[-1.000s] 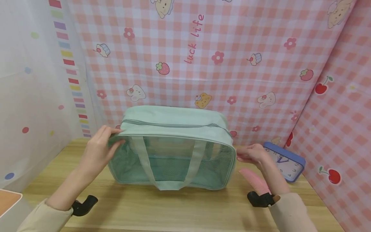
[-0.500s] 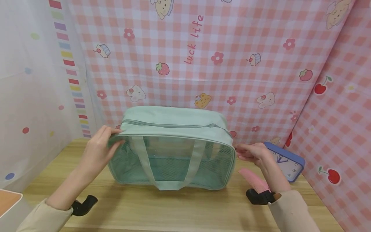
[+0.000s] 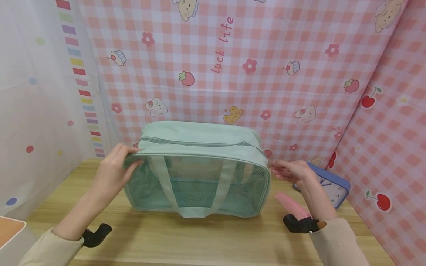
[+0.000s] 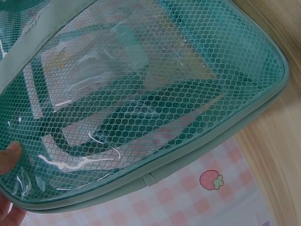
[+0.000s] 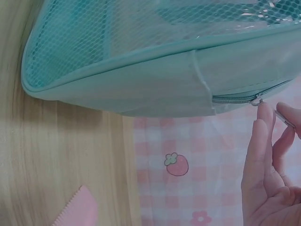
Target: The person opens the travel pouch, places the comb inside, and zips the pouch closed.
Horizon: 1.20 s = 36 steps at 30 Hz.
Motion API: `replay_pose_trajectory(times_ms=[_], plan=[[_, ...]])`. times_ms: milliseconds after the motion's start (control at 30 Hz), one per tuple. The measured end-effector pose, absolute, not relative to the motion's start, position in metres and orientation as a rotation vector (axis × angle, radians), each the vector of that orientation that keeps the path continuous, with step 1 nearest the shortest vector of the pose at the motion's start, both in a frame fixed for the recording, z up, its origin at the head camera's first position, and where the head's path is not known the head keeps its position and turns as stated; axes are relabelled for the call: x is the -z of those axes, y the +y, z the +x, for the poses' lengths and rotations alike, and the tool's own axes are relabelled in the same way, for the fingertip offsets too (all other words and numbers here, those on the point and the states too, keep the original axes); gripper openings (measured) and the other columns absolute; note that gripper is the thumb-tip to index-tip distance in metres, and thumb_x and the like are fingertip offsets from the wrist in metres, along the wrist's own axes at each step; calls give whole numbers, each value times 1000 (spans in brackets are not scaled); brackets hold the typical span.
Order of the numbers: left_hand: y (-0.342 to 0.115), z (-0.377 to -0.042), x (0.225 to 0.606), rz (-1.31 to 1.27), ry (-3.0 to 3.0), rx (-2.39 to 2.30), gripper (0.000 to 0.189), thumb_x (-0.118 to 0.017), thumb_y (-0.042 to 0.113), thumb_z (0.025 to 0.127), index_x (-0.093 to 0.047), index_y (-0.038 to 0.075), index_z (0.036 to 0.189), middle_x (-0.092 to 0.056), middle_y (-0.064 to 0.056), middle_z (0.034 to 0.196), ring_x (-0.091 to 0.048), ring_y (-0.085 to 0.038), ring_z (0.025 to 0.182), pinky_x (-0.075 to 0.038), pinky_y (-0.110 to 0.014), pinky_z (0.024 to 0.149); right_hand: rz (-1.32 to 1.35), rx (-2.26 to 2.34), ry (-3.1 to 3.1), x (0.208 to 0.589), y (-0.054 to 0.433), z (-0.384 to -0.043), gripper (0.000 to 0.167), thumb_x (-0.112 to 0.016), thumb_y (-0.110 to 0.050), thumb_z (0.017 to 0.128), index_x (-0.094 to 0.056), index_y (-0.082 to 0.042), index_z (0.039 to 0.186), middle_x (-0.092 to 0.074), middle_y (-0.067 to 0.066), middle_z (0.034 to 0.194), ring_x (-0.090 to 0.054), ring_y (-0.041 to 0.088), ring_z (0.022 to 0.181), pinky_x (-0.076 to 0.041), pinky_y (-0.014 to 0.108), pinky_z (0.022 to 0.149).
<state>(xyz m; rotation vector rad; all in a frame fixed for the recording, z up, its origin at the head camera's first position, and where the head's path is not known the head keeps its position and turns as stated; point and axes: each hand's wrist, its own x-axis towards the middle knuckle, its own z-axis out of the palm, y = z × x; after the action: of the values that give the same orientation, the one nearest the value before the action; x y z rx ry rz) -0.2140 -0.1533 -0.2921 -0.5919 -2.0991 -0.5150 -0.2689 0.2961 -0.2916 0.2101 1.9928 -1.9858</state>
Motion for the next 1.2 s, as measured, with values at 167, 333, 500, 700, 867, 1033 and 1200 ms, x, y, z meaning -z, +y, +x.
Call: replay_pose_trajectory(times_ms=[167, 333, 500, 700, 867, 1033, 1200], plan=[[-154, -214, 291, -593, -2096, 507, 29, -75, -4, 69, -59, -5, 93, -58, -14, 84, -59, -26, 82, -55, -35, 72, 187, 2037, 1927, 288, 296, -269, 20, -59, -13, 88, -69, -15, 71, -70, -3, 70, -68, 7, 67, -57, 21, 66], [-154, -215, 291, -598, -2101, 505, 29, -75, -4, 68, -59, -5, 93, -58, -14, 84, -58, -26, 81, -55, -34, 72, 201, 2088, 1887, 286, 296, -268, 21, -58, -13, 88, -70, -15, 71, -70, -2, 70, -68, 8, 68, -57, 21, 67], [-152, -216, 291, -603, -2106, 505, 28, -75, -4, 69, -59, -5, 92, -58, -13, 84, -58, -25, 81, -55, -34, 72, 148, 2130, 1861, 280, 296, -264, 24, -56, -11, 90, -72, -16, 72, -71, -1, 71, -68, 7, 69, -57, 21, 67], [-153, -216, 292, -595, -2085, 507, 29, -75, -4, 68, -59, -5, 91, -57, -14, 82, -58, -26, 78, -55, -34, 70, 185, 2187, 1837, 270, 291, -263, 21, -59, -11, 88, -72, -14, 72, -70, 0, 70, -68, 8, 67, -57, 21, 66], [-154, -215, 294, -588, -2091, 499, 29, -76, -3, 68, -59, -5, 91, -57, -14, 82, -58, -26, 78, -56, -35, 69, 194, 2228, 1822, 265, 286, -261, 21, -59, -10, 88, -71, -12, 71, -70, 1, 69, -69, 10, 66, -57, 21, 64], [-154, -215, 294, -583, -2095, 492, 29, -76, -3, 68, -58, -5, 91, -57, -13, 83, -58, -26, 79, -56, -35, 70, 193, 2234, 1840, 261, 282, -259, 19, -61, -10, 87, -70, -13, 71, -70, 0, 69, -69, 9, 66, -57, 21, 64], [-155, -216, 294, -579, -2094, 487, 30, -76, -3, 68, -58, -5, 91, -57, -13, 83, -58, -26, 79, -56, -35, 71, 206, 2236, 1848, 257, 280, -258, 16, -63, -11, 85, -71, -14, 71, -69, -1, 68, -68, 9, 65, -57, 22, 64]])
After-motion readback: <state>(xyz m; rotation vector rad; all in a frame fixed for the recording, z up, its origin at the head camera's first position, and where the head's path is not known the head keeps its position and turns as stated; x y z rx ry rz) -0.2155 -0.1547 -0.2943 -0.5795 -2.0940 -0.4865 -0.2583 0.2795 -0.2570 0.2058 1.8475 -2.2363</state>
